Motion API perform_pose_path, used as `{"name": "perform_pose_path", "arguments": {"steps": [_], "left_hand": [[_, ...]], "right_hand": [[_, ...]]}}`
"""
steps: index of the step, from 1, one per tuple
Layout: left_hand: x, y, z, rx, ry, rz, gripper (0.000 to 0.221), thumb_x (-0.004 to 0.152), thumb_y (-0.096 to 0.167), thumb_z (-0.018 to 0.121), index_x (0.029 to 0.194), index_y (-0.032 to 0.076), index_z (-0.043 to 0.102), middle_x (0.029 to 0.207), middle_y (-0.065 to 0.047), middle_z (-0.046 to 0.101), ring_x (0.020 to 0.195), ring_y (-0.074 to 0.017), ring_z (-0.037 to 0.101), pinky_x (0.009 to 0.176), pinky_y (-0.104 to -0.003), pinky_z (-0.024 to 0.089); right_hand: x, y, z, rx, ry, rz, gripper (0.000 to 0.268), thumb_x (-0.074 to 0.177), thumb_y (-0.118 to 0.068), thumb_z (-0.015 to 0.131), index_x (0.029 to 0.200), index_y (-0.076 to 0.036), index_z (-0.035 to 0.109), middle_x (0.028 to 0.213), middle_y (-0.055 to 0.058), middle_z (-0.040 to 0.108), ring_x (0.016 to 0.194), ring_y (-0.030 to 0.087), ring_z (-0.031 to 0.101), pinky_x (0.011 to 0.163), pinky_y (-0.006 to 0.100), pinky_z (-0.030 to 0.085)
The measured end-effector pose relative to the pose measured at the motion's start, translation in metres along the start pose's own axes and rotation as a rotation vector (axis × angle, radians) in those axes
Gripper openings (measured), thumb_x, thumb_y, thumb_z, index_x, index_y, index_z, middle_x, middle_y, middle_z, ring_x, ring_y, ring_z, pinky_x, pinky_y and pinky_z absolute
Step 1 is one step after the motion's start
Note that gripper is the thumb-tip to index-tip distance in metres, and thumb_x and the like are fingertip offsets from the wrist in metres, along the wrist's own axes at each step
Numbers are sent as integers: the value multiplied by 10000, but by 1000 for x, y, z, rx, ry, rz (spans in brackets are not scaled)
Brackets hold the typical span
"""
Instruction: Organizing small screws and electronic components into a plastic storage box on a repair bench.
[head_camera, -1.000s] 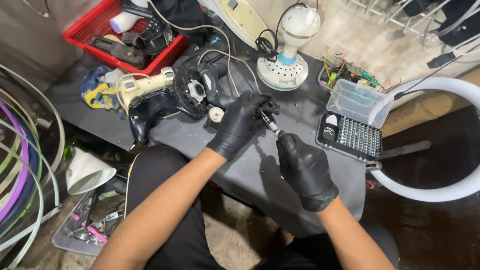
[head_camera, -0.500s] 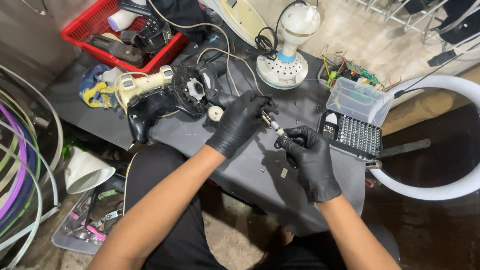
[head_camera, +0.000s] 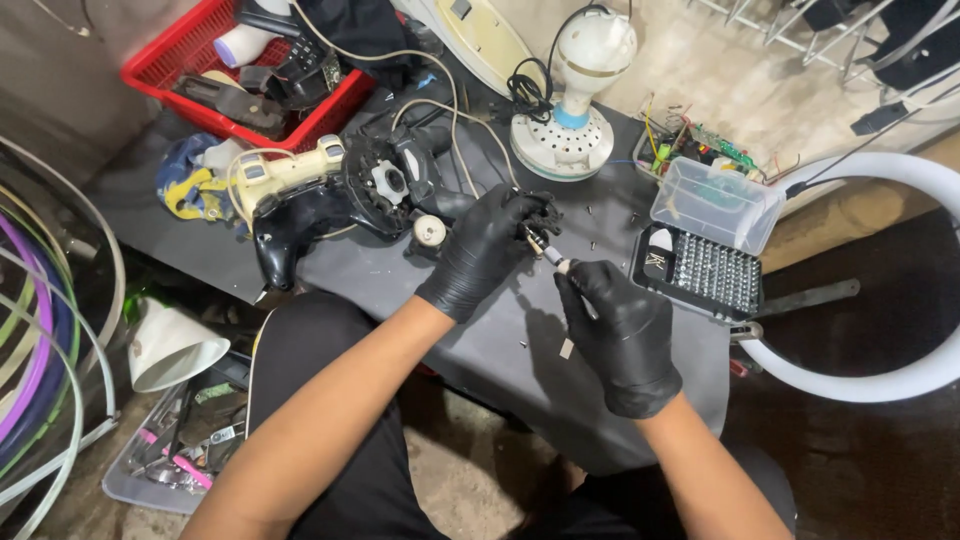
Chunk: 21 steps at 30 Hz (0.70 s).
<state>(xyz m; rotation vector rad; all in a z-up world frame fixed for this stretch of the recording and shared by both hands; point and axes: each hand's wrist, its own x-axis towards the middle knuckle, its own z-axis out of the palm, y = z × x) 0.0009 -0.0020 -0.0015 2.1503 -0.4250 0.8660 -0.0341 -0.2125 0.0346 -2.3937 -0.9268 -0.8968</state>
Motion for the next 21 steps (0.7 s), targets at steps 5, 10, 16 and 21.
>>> {"name": "perform_pose_path", "arguments": {"steps": [5, 10, 16, 21], "left_hand": [[0, -4, -1, 9, -31, -6, 418, 814, 283, 847, 1164, 148, 663, 983, -130, 643, 921, -389, 691, 811, -458, 578], [-3, -15, 8, 8, -64, -47, 422, 811, 283, 848, 1177, 172, 671, 1000, -112, 651, 941, -378, 693, 809, -456, 587], [2, -3, -3, 27, -108, -114, 455, 771, 267, 865, 1176, 163, 684, 1010, -127, 659, 941, -383, 702, 833, -467, 590], [7, 1, -10, 7, -17, -82, 401, 793, 251, 858, 1141, 162, 680, 967, -115, 628, 877, -381, 688, 769, -445, 596]], "right_hand": [[19, -13, -4, 518, -158, 651, 90, 859, -135, 806, 924, -84, 772, 705, 100, 707, 554, 188, 649, 506, 297, 466], [14, -11, 8, 861, -131, 896, 79, 842, -49, 805, 877, -4, 750, 616, 60, 643, 535, 52, 567, 421, 198, 399], [19, -14, -4, 876, -110, 903, 258, 814, -43, 850, 1009, 59, 715, 727, 122, 671, 641, 140, 646, 532, 258, 505], [15, 6, -9, -204, -138, -243, 201, 859, -70, 680, 1057, -104, 670, 837, 116, 664, 614, 308, 681, 468, 397, 540]]}}
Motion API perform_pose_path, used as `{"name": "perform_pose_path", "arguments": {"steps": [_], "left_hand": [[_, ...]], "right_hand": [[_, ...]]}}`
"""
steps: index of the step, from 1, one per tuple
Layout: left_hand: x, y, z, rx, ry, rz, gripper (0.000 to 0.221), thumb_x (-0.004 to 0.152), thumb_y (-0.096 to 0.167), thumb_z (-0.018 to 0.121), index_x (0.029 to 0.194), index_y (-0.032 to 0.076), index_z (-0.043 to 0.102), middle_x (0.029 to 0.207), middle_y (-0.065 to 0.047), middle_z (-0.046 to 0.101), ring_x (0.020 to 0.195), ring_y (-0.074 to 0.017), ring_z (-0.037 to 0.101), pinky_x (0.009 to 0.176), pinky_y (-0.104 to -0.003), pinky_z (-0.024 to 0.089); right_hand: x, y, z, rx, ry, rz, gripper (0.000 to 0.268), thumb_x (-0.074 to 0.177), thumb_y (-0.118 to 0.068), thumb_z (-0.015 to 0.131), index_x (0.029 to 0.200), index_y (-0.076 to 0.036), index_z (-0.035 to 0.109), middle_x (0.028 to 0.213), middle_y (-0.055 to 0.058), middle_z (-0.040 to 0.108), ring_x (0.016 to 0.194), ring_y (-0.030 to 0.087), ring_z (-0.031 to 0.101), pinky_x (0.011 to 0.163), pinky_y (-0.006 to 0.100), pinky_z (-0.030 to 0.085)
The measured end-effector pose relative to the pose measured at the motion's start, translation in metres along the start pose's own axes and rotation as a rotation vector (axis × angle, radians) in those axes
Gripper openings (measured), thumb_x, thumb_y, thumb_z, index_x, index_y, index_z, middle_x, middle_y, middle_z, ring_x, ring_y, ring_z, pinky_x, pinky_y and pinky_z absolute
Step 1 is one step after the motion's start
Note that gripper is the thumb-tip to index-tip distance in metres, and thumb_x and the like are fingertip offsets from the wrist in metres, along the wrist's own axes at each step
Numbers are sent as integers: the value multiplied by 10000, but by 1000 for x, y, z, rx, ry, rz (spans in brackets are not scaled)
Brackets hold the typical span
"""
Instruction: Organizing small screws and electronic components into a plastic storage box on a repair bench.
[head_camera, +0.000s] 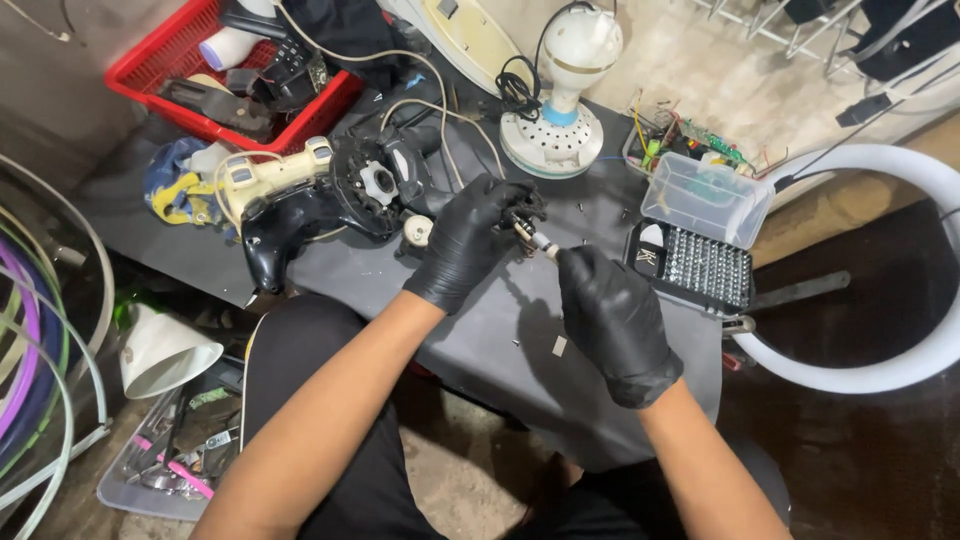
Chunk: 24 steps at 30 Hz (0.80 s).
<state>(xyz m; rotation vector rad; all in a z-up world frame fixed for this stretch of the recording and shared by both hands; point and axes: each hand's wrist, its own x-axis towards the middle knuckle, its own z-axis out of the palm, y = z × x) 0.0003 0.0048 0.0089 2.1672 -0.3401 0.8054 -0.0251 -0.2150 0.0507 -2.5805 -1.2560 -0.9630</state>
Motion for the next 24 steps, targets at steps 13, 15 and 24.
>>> {"name": "perform_pose_path", "arguments": {"steps": [13, 15, 24], "left_hand": [[-8, -26, 17, 5, 6, 22, 355, 805, 207, 846, 1115, 159, 679, 949, -91, 638, 851, -350, 703, 755, -431, 596], [-7, -29, 18, 28, -22, 24, 337, 816, 202, 812, 1123, 155, 683, 942, -94, 644, 841, -360, 703, 733, -450, 596], [-13, -25, 21, 151, -39, 72, 299, 807, 209, 824, 1080, 169, 709, 937, -68, 641, 860, -316, 703, 782, -389, 583]], "right_hand": [[2, -19, 11, 860, -54, 694, 138, 887, -15, 723, 1024, -5, 713, 861, 236, 754, 801, 424, 754, 588, 420, 595], [1, -12, 22, 1061, -40, 890, 142, 862, -29, 772, 995, 0, 735, 806, 183, 748, 683, 202, 741, 524, 342, 565], [6, -22, 2, 1157, -14, 996, 187, 826, -23, 791, 978, 44, 705, 680, 132, 663, 512, 81, 586, 348, 204, 373]]}}
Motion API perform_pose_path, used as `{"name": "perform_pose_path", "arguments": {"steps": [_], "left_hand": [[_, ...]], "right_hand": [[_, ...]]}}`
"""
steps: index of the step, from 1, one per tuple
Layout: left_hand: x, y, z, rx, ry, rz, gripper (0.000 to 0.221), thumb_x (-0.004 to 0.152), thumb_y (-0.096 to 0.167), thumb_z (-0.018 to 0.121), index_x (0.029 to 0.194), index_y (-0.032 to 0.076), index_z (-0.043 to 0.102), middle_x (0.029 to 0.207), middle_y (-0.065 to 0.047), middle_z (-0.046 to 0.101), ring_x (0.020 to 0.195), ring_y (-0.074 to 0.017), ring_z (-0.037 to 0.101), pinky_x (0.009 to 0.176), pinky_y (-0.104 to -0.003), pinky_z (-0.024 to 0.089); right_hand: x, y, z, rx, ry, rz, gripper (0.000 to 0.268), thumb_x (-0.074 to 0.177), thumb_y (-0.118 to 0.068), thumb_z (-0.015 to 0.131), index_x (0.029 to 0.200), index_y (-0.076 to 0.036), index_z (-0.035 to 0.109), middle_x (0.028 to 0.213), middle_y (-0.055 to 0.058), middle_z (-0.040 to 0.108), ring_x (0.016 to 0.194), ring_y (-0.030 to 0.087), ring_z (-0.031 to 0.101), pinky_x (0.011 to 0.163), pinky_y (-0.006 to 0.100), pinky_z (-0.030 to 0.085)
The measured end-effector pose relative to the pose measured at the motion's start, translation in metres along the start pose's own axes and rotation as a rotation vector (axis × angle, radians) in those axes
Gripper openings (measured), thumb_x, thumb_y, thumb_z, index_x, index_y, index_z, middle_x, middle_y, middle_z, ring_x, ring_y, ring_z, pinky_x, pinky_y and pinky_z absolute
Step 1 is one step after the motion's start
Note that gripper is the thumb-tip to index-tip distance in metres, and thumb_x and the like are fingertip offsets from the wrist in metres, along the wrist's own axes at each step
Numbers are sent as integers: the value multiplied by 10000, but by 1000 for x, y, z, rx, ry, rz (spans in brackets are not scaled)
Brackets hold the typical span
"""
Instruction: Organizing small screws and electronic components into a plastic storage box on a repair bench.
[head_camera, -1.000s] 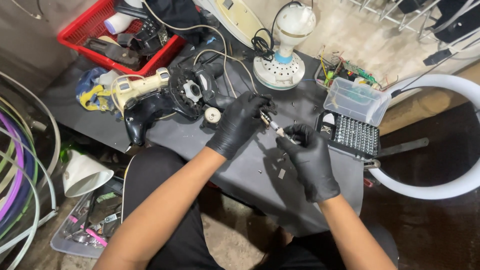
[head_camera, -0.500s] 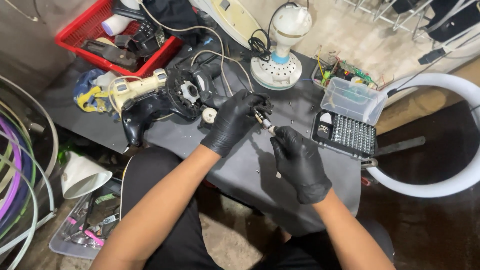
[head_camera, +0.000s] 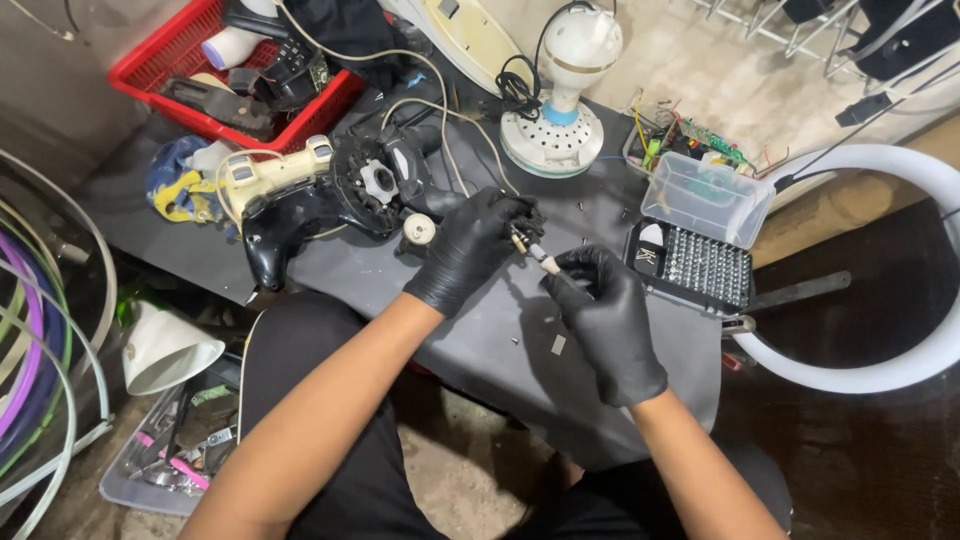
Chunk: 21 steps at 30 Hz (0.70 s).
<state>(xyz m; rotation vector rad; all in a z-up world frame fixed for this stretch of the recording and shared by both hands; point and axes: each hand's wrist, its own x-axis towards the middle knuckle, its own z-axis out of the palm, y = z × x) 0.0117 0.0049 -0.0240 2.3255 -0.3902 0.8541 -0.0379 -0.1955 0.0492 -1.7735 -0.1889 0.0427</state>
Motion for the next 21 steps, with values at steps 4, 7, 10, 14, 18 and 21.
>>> {"name": "perform_pose_path", "arguments": {"steps": [4, 7, 10, 14, 18, 21], "left_hand": [[2, 19, -4, -92, -18, -29, 327, 815, 176, 800, 1123, 147, 693, 958, -99, 640, 901, -376, 690, 799, -444, 586], [-5, 29, -6, -122, -45, -48, 362, 793, 126, 805, 1129, 116, 671, 965, -133, 633, 930, -403, 681, 818, -480, 580], [-1, 29, -6, -125, 57, 16, 323, 825, 103, 796, 1123, 102, 672, 956, -143, 630, 922, -394, 679, 811, -455, 585], [-2, 39, -16, -153, 105, 33, 327, 864, 103, 778, 1170, 103, 661, 994, -137, 627, 959, -377, 671, 828, -432, 585], [1, 41, -22, -252, 106, 48, 400, 851, 84, 775, 1225, 89, 633, 1036, -173, 613, 997, -430, 647, 848, -489, 574], [0, 29, -9, -230, 100, 47, 349, 871, 121, 763, 1201, 88, 656, 999, -160, 601, 948, -405, 645, 843, -458, 565]], "right_hand": [[-12, -8, -12, -659, 91, -488, 355, 803, -63, 788, 1145, -81, 693, 950, 142, 738, 917, 399, 725, 678, 497, 595], [-9, 12, -17, -1389, 99, -1028, 265, 847, -153, 655, 1112, -165, 671, 810, 30, 643, 585, 237, 685, 465, 360, 537], [-11, 7, -11, -1352, 130, -989, 108, 880, -123, 650, 973, -178, 659, 715, -14, 589, 502, 233, 658, 437, 343, 519], [-15, 7, -7, -720, 48, -575, 71, 913, -135, 744, 963, -101, 708, 762, 127, 703, 743, 415, 705, 490, 443, 547], [-15, -4, -2, -379, 30, -260, 87, 917, -90, 745, 983, -38, 720, 840, 191, 754, 838, 433, 735, 580, 408, 596], [2, 12, -7, -215, 23, -111, 116, 865, -74, 808, 959, -27, 758, 744, 169, 734, 702, 148, 706, 518, 302, 543]]}}
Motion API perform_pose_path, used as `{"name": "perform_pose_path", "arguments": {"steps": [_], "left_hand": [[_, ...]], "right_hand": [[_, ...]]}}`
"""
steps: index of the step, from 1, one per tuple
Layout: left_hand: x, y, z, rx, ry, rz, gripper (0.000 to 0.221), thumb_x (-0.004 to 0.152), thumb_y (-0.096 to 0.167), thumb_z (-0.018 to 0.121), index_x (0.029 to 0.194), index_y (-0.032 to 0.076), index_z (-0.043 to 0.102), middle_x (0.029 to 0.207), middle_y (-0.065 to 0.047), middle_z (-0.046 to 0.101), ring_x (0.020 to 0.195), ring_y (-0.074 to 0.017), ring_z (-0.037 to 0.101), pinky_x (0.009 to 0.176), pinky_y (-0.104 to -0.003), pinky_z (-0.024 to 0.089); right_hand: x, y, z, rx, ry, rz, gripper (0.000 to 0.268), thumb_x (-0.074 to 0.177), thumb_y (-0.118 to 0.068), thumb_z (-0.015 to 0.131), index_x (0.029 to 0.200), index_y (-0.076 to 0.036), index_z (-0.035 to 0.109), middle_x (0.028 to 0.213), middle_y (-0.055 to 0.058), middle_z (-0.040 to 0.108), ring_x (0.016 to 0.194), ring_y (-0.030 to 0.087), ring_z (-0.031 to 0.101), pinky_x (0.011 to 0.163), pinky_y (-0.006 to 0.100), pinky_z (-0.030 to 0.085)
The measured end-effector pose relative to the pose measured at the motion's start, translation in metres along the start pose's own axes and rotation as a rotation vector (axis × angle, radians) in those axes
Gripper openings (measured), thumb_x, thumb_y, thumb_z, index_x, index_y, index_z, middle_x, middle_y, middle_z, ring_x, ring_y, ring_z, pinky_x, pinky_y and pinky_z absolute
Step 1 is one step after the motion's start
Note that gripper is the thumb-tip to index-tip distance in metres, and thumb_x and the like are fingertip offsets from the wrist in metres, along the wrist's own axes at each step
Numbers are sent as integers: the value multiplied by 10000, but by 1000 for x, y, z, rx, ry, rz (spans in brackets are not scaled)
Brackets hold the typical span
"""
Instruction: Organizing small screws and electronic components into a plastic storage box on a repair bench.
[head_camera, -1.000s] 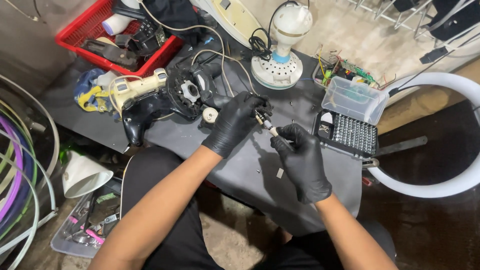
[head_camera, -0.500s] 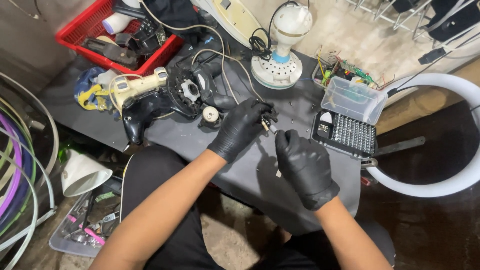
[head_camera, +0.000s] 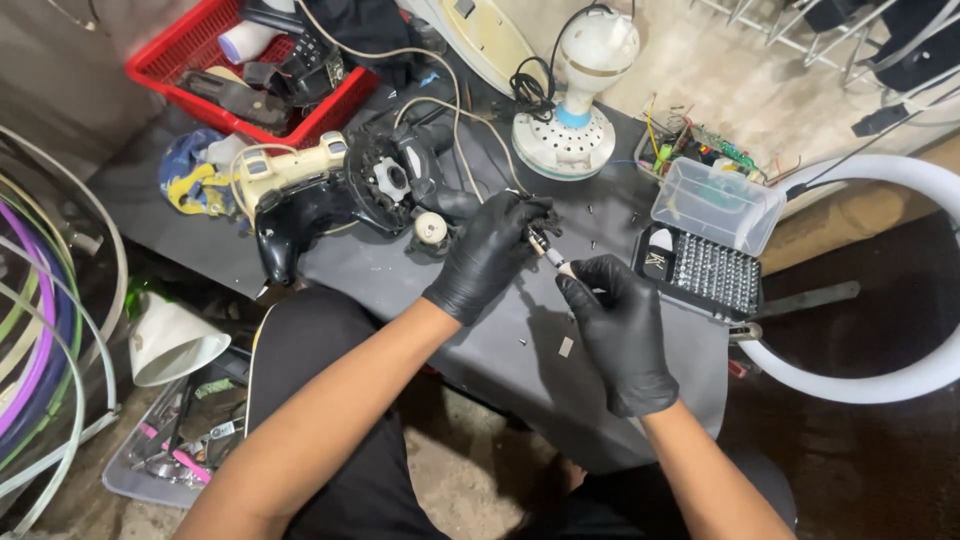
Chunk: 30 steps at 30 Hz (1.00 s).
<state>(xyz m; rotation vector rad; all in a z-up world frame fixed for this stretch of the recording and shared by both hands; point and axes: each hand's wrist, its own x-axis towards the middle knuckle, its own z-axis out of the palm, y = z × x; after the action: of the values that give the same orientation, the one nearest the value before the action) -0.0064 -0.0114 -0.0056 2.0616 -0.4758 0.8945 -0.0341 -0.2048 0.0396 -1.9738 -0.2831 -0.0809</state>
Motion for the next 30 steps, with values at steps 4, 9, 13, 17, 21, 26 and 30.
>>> {"name": "perform_pose_path", "arguments": {"steps": [4, 9, 13, 17, 21, 26, 30], "left_hand": [[-2, -16, 5, 30, -1, 5, 339, 883, 140, 754, 1204, 93, 654, 987, -159, 592, 934, -401, 641, 830, -459, 563], [6, -6, -2, 6, 8, -18, 256, 917, 143, 730, 1160, 76, 684, 979, -170, 607, 921, -412, 648, 811, -447, 559], [4, 1, -6, -190, 11, -70, 297, 876, 138, 769, 1151, 58, 690, 981, -181, 606, 940, -421, 652, 820, -433, 571], [5, 1, -4, -206, 39, -96, 210, 916, 144, 760, 1100, 57, 711, 957, -176, 618, 913, -347, 670, 817, -380, 566], [7, 5, -6, -54, 37, -45, 204, 917, 132, 752, 1100, 56, 706, 975, -180, 642, 918, -410, 668, 801, -434, 572], [2, -1, 2, 22, 49, -44, 200, 909, 109, 758, 1082, 35, 691, 945, -180, 610, 878, -389, 662, 777, -403, 577], [-4, -6, 2, 139, 8, -1, 241, 892, 116, 761, 1112, 69, 675, 950, -144, 605, 891, -387, 653, 773, -439, 569]], "right_hand": [[0, 2, 10, 267, 58, 165, 81, 859, -54, 799, 901, -22, 737, 595, 74, 623, 484, 53, 559, 384, 197, 415], [-2, -25, -1, 17, 27, 36, 251, 790, -112, 871, 995, -31, 752, 683, 173, 685, 616, 211, 699, 523, 334, 536], [-4, -13, -17, -995, 146, -724, 435, 792, -210, 785, 1223, -201, 734, 955, 63, 679, 682, 282, 668, 600, 414, 538], [-4, 4, -12, -1117, 180, -1038, 522, 838, -95, 605, 1360, -109, 626, 703, 73, 572, 499, 265, 571, 446, 380, 501], [-4, 5, -3, -604, 97, -698, 265, 876, -131, 754, 1140, -110, 770, 701, 118, 675, 583, 377, 676, 399, 428, 508], [2, -12, -1, -131, -83, -54, 261, 884, -137, 757, 1125, -38, 767, 745, 190, 727, 671, 292, 694, 504, 379, 528], [9, 5, 0, 339, -60, 178, 247, 851, 6, 771, 1065, 112, 707, 531, 189, 595, 323, 121, 467, 271, 239, 310]]}}
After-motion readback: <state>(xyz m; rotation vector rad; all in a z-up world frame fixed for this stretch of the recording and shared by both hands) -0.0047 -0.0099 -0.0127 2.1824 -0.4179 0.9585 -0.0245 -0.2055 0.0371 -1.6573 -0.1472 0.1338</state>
